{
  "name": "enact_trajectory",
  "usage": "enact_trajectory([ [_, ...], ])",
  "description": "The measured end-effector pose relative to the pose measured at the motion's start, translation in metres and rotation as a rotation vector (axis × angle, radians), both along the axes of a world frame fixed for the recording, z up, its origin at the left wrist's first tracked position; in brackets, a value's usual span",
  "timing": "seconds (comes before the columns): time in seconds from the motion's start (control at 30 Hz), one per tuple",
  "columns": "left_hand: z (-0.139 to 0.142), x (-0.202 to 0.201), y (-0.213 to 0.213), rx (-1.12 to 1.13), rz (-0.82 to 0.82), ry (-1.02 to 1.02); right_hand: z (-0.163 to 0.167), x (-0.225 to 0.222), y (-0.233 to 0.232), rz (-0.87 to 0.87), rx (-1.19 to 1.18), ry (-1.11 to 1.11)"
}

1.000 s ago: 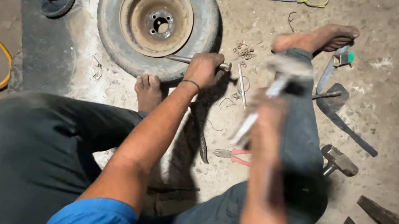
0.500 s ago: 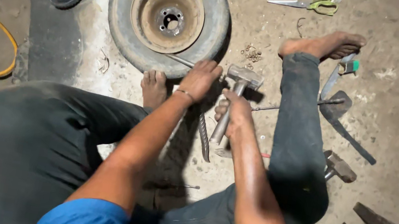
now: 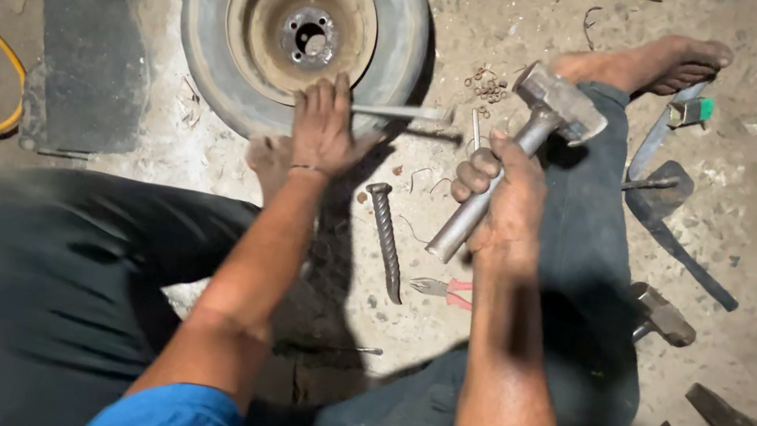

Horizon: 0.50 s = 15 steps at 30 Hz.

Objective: The person sits on the floor and uses a hammer and a metal rod to repeatedly strike the rim of a tire, likely to separate the tire from the wheel. The person repositions the tire and continues hammering around the circumference.

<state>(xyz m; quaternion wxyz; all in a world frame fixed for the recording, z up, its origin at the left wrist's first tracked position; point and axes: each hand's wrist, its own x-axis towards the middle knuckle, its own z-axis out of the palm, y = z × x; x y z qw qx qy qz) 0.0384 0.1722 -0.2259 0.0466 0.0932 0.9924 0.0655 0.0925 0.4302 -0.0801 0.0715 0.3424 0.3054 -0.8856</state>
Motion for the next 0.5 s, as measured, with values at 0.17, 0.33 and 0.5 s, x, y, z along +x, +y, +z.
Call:
enact_trajectory([
  [0.17,-0.001,-0.06,0.092,0.256,0.281,0.05,0.0,0.018,0.008,-0.071,0.169,0.022],
  [0.33,0.015,-0.07,0.118,0.511,-0.097,0.271,0.031,0.03,0.084,-0.355,0.572,0.347],
  [0.5,0.009,-0.026,0.104,0.581,-0.137,0.17,0.021,0.011,0.09,-0.785,0.853,0.348],
])
